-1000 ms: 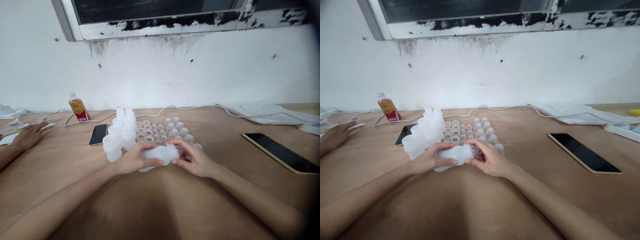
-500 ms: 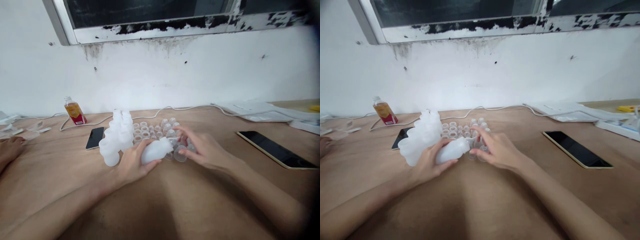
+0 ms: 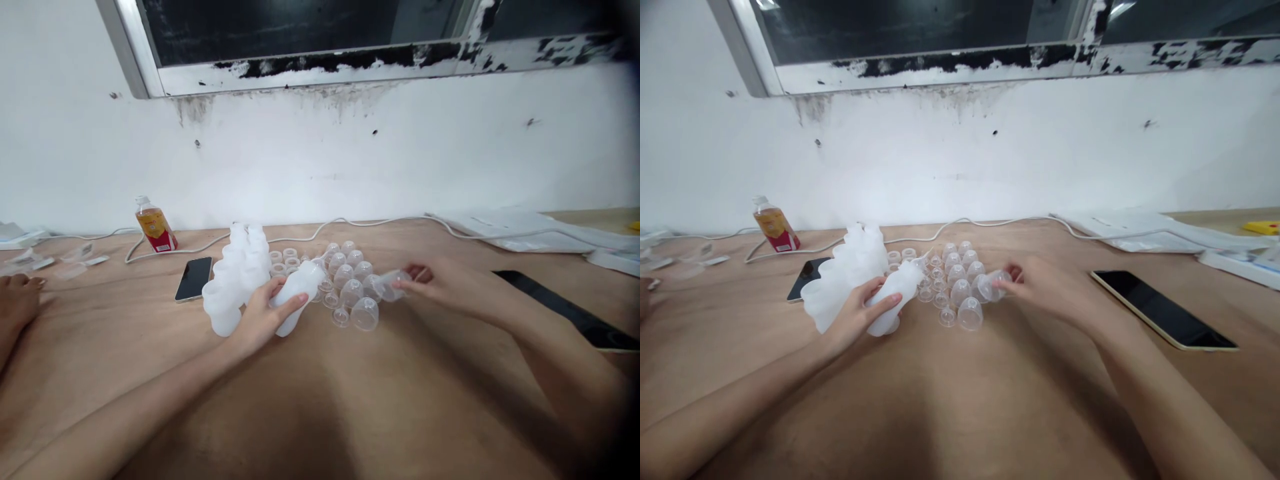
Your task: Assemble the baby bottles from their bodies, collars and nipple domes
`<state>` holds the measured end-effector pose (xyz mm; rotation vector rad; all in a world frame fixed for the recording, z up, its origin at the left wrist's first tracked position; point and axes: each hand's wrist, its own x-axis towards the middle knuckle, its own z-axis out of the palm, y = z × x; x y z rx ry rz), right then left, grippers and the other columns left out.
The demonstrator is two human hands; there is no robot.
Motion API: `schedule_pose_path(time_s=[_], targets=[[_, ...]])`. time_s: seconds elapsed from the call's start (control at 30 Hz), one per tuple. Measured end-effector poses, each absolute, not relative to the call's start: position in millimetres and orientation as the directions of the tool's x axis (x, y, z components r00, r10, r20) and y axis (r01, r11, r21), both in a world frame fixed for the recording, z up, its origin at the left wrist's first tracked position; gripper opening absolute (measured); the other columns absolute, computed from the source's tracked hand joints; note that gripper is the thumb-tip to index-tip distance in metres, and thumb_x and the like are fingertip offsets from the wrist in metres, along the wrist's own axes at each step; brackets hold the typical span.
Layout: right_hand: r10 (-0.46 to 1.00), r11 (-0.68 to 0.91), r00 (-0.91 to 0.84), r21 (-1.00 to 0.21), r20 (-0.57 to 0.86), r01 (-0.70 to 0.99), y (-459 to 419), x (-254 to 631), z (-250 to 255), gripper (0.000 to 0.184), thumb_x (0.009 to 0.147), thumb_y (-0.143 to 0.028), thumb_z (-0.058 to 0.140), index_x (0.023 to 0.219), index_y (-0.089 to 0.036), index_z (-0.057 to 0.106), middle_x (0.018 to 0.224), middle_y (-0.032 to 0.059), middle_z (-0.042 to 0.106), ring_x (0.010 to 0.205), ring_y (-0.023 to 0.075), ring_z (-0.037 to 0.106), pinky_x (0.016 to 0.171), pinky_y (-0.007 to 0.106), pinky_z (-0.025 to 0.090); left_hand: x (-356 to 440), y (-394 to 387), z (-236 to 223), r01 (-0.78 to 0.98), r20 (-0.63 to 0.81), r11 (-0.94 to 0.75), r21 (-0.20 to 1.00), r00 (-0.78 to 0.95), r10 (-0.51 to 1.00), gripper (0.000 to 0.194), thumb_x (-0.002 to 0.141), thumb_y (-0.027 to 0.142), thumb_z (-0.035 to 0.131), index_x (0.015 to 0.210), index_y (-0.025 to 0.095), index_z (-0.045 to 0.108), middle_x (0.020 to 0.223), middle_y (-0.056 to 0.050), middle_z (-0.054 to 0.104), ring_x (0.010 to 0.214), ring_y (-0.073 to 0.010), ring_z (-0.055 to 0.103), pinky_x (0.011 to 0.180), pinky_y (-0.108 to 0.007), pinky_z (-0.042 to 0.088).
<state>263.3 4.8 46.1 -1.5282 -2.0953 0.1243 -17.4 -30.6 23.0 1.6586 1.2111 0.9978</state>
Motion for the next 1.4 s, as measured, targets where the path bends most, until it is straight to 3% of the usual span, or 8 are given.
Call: schedule_pose_path(time_s=[0.1, 0.23, 0.3, 0.4, 0.77, 1.03, 1.23, 1.4], targets=[[0.884, 0.324, -0.014, -0.590, 0.467, 0.740, 1, 250, 57, 0.027, 0.065, -0.047, 0.058, 0.075, -0.022, 0.056, 0.077, 0.0053, 0.064, 0.069, 0.0219, 0.061, 0.052, 0.031, 0.047, -17, -31, 23, 0.294, 0.134, -0.197, 0.935, 0.221, 0.966, 0.038, 0.073, 0.046, 0.050, 0.095, 0.014, 0.052, 0.092, -0.007, 0.060, 0.084, -0.0209, 0.056, 0.068, -0.029, 0.044], [0.943, 0.322, -0.001, -0.912, 0.333, 0.254, -3, 222, 46, 0.033, 0.063, -0.043, 0.063, 0.087, -0.021, 0.056, 0.089, 0.0041, 0.064, 0.083, 0.0217, 0.060, 0.061, 0.033, 0.053, -17, -32, 22, 0.294, 0.141, -0.208, 0.933, 0.234, 0.962, 0.038, 0.074, 0.045, 0.050, 0.095, 0.014, 0.052, 0.091, -0.006, 0.060, 0.083, -0.0207, 0.056, 0.068, -0.029, 0.044], [0.965, 0.259, -0.066, -0.963, 0.255, 0.074, -2, 213, 36, 0.032, 0.064, -0.040, 0.064, 0.089, -0.021, 0.058, 0.094, 0.0036, 0.064, 0.087, 0.0210, 0.060, 0.064, 0.032, 0.054, -18, -32, 20, 0.287, 0.134, -0.204, 0.936, 0.244, 0.960, 0.037, 0.074, 0.045, 0.050, 0.096, 0.015, 0.052, 0.090, -0.006, 0.060, 0.083, -0.0205, 0.056, 0.068, -0.029, 0.044], [0.977, 0.186, -0.104, -0.982, 0.188, -0.032, 0, 207, 26, 0.028, 0.066, -0.036, 0.063, 0.091, -0.021, 0.060, 0.096, 0.0041, 0.063, 0.092, 0.0210, 0.058, 0.067, 0.032, 0.055, -19, -31, 18, 0.283, 0.129, -0.200, 0.938, 0.251, 0.959, 0.037, 0.074, 0.045, 0.050, 0.095, 0.015, 0.053, 0.088, -0.006, 0.060, 0.082, -0.0206, 0.056, 0.068, -0.029, 0.044], [0.981, 0.162, -0.107, -0.987, 0.161, -0.004, 1, 205, 26, 0.026, 0.066, -0.034, 0.063, 0.089, -0.021, 0.061, 0.100, 0.0047, 0.063, 0.095, 0.0221, 0.057, 0.068, 0.032, 0.055, -17, -33, 20, 0.299, 0.132, -0.225, 0.927, 0.300, 0.945, 0.039, 0.073, 0.043, 0.052, 0.100, 0.015, 0.054, 0.095, -0.005, 0.060, 0.088, -0.0208, 0.054, 0.073, -0.030, 0.043], [0.941, 0.158, -0.301, -0.987, 0.158, -0.023, -4, 201, 19, 0.037, 0.070, -0.030, 0.062, 0.105, -0.023, 0.057, 0.107, 0.0038, 0.060, 0.093, 0.0192, 0.058, 0.073, 0.032, 0.053, -18, -34, 22, 0.301, 0.122, -0.238, 0.924, 0.357, 0.926, 0.040, 0.071, 0.042, 0.054, 0.101, 0.016, 0.054, 0.095, -0.005, 0.059, 0.087, -0.0203, 0.054, 0.073, -0.028, 0.041], [0.925, 0.191, -0.350, -0.978, 0.150, 0.085, -7, 203, 20, 0.041, 0.069, -0.031, 0.062, 0.109, -0.022, 0.056, 0.102, 0.0028, 0.063, 0.085, 0.0181, 0.061, 0.078, 0.034, 0.051, -23, -31, 26, 0.272, 0.091, -0.227, 0.935, 0.434, 0.896, 0.032, 0.069, 0.040, 0.058, 0.090, 0.016, 0.059, 0.084, -0.002, 0.059, 0.078, -0.0168, 0.054, 0.064, -0.024, 0.041], [0.910, 0.245, -0.380, -0.952, 0.162, 0.181, -5, 209, 16, 0.044, 0.071, -0.033, 0.060, 0.113, -0.022, 0.054, 0.100, 0.0032, 0.064, 0.075, 0.0163, 0.063, 0.077, 0.033, 0.049, -29, -26, 29, 0.114, -0.138, 0.087, 0.990, 0.589, 0.796, 0.033, 0.071, 0.039, 0.056, 0.088, 0.011, 0.058, 0.079, -0.006, 0.059, 0.059, -0.0108, 0.053, 0.048, -0.019, 0.039]])
